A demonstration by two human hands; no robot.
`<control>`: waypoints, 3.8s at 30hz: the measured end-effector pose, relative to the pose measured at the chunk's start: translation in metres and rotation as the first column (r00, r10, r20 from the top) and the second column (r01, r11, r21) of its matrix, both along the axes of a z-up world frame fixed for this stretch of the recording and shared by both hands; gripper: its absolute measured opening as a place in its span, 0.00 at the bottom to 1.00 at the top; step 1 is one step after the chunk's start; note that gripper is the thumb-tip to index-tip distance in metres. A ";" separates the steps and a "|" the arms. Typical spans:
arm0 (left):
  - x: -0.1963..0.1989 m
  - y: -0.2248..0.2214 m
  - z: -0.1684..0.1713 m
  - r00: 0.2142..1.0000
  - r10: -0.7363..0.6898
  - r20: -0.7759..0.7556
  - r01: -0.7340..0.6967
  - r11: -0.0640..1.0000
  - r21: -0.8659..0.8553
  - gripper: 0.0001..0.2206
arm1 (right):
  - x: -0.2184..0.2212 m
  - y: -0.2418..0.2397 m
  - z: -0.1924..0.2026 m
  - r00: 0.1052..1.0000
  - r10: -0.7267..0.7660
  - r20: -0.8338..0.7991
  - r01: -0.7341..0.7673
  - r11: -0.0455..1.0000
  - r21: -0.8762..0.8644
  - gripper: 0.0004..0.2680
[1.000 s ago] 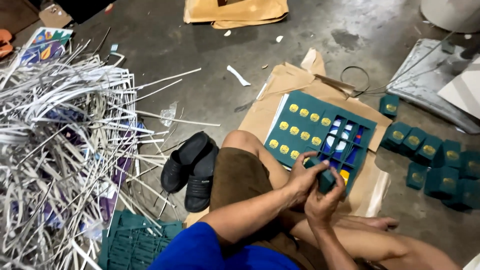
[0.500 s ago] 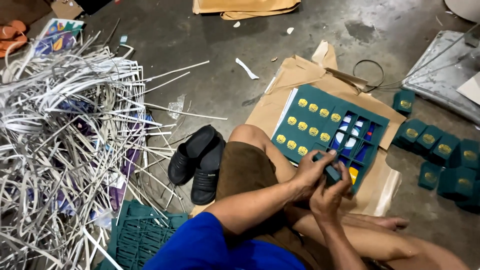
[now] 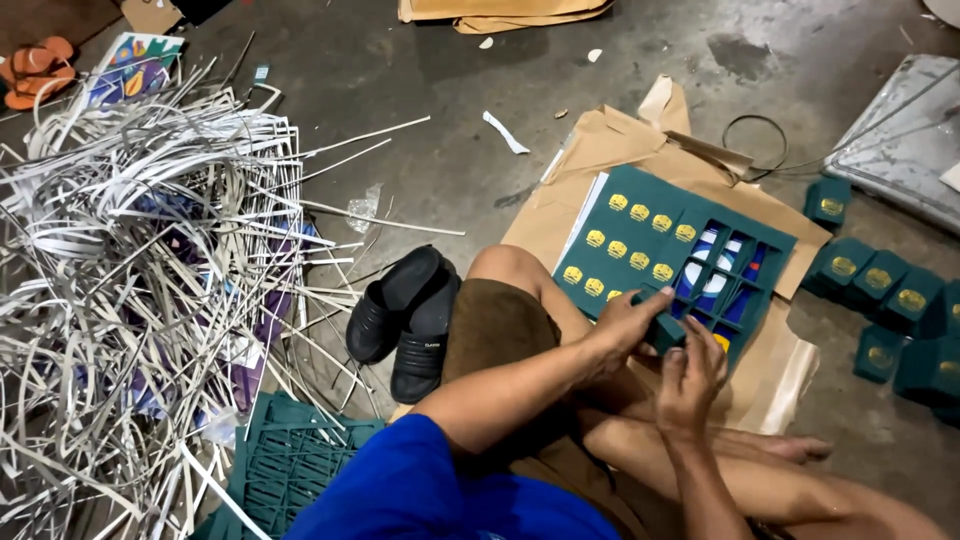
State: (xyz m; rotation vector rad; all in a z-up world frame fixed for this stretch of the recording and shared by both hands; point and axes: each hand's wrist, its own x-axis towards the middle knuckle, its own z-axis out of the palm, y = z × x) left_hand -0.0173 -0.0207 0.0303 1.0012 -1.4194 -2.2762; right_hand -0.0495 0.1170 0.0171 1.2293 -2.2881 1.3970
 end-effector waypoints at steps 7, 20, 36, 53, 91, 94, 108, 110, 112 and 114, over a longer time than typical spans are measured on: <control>0.006 -0.024 0.001 0.946 -0.122 0.299 0.130 0.991 -0.006 0.28 | -0.017 -0.001 -0.002 0.994 0.101 0.027 -0.101 0.995 -0.006 0.11; 0.004 -0.014 0.046 0.938 -0.323 0.126 0.286 0.926 0.246 0.31 | -0.026 0.013 -0.012 0.998 0.040 0.039 -0.037 0.997 -0.070 0.15; 0.005 -0.030 0.046 0.805 -0.593 -0.006 0.511 0.689 0.515 0.35 | -0.042 0.029 -0.049 0.550 0.379 0.744 0.021 0.884 -0.466 0.07; 0.008 -0.036 0.036 0.732 -0.651 -0.203 0.622 0.515 0.590 0.33 | -0.033 0.032 0.009 0.244 0.656 0.714 0.066 0.724 -0.687 0.08; 0.027 0.007 0.024 0.976 -0.167 -0.141 0.148 0.979 -0.138 0.28 | -0.026 0.027 0.030 0.603 0.214 0.768 -0.032 0.969 -0.245 0.10; 0.023 0.011 0.018 0.998 -0.067 0.004 0.065 0.980 0.189 0.25 | -0.012 0.017 0.038 0.808 0.092 0.581 -0.048 0.995 -0.091 0.10; 0.012 -0.008 0.021 0.992 -0.041 0.115 0.020 0.984 0.178 0.14 | -0.024 0.025 0.011 0.662 0.288 0.692 -0.175 0.957 -0.231 0.10; 0.016 -0.010 0.023 0.990 -0.104 0.100 0.083 0.978 0.192 0.14 | -0.025 0.024 0.011 0.589 0.339 0.734 -0.176 0.940 -0.293 0.10; 0.017 -0.013 0.027 0.987 -0.134 0.088 0.112 0.971 0.212 0.14 | -0.027 0.024 0.009 0.545 0.354 0.760 -0.154 0.934 -0.324 0.09; 0.017 -0.015 0.035 0.984 -0.164 0.074 0.143 0.962 0.234 0.14 | -0.029 0.027 0.004 0.501 0.367 0.784 -0.130 0.927 -0.351 0.09</control>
